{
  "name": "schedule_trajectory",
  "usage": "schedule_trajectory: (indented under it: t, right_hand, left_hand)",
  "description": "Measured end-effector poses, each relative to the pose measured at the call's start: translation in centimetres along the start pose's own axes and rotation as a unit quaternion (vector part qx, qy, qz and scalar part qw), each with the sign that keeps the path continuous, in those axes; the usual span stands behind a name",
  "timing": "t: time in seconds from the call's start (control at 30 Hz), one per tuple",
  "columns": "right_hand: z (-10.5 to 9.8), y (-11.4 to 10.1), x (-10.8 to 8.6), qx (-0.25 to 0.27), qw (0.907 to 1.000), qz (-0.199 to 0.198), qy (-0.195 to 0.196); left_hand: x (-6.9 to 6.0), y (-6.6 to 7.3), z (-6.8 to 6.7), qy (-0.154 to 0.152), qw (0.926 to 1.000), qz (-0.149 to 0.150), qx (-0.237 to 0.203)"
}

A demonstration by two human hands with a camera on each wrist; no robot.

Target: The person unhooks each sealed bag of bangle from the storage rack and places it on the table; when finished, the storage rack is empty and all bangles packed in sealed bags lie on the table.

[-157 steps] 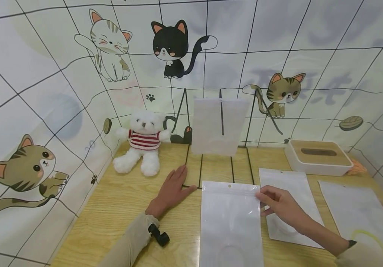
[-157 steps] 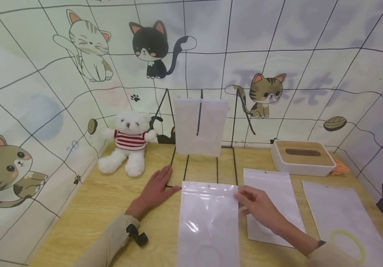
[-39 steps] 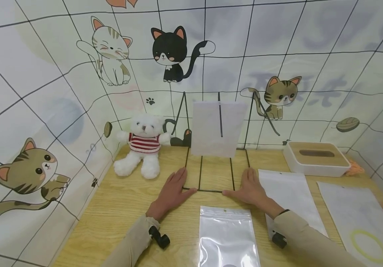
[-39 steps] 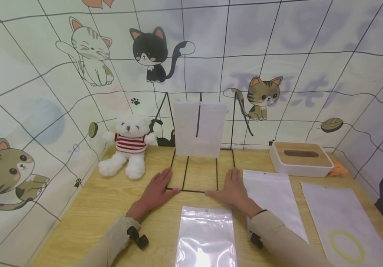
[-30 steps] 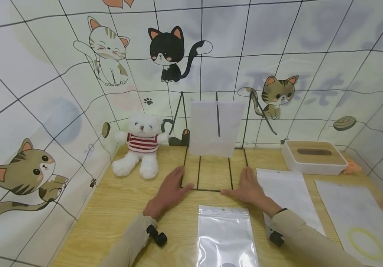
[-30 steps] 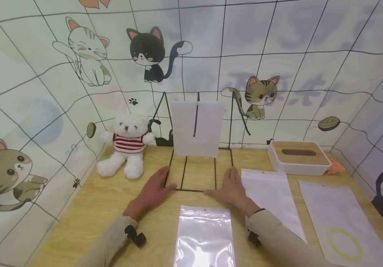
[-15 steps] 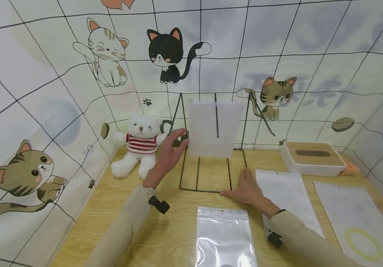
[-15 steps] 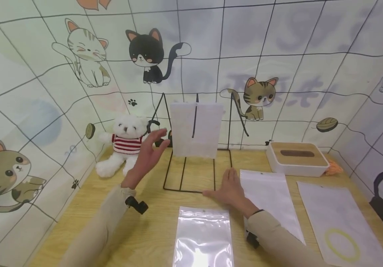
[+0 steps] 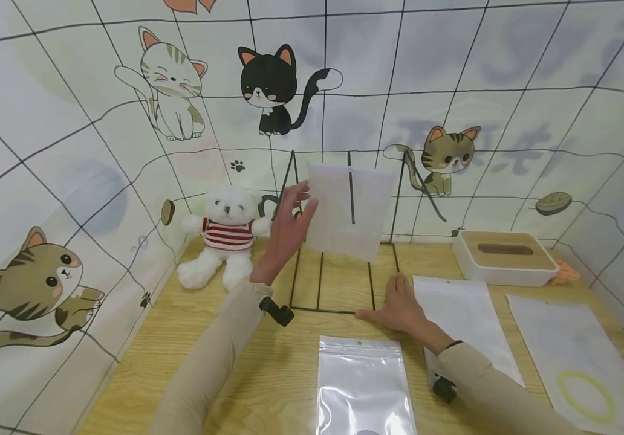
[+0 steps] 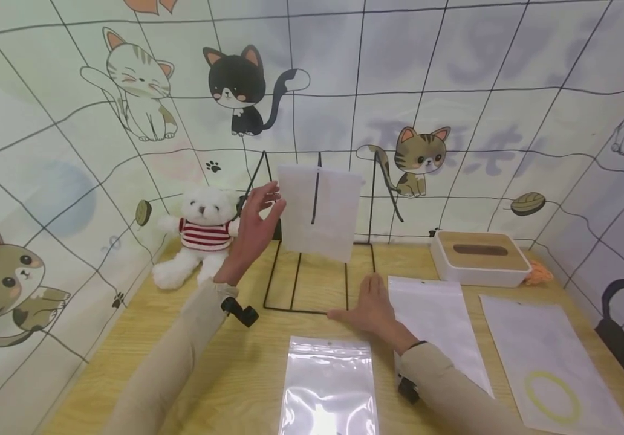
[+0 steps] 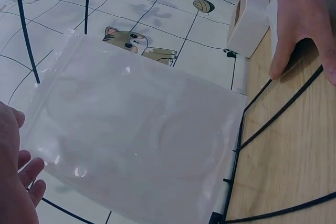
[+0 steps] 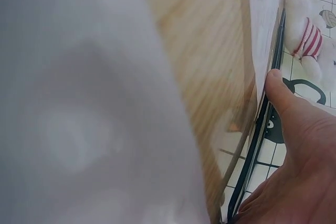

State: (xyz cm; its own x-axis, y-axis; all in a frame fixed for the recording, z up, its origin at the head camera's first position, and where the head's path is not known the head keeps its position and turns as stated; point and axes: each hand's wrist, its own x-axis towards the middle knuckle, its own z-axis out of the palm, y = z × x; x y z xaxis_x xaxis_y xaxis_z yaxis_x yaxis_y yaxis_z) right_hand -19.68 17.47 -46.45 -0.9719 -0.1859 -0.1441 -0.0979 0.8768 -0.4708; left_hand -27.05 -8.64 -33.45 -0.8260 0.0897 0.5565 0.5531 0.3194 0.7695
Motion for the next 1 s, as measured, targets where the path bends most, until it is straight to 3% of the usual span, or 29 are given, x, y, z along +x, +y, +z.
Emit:
schedule_trajectory:
  t: [0.33, 0.57, 0.8, 1.0]
  right_hand:
    - [-0.1, 0.1, 0.0, -0.001, 0.9999, -0.007, 0.008]
    - [-0.2, -0.2, -0.2, -0.003, 1.0000, -0.006, 0.006]
    - [0.0, -0.1, 0.1, -0.011, 0.9999, -0.009, 0.009]
    - [0.1, 0.0, 0.2, -0.016, 0.9998, -0.008, 0.009]
  left_hand:
    - [2.0, 0.1, 0.7, 0.014, 0.9996, -0.018, -0.016]
    - [2.7, -0.2, 0.7, 0.008, 0.9989, -0.029, -0.037]
    - [3.2, -0.2, 0.2, -0.017, 0.9932, -0.063, -0.096]
    - [3.4, 0.5, 0.2, -0.047, 0.9837, -0.065, -0.161]
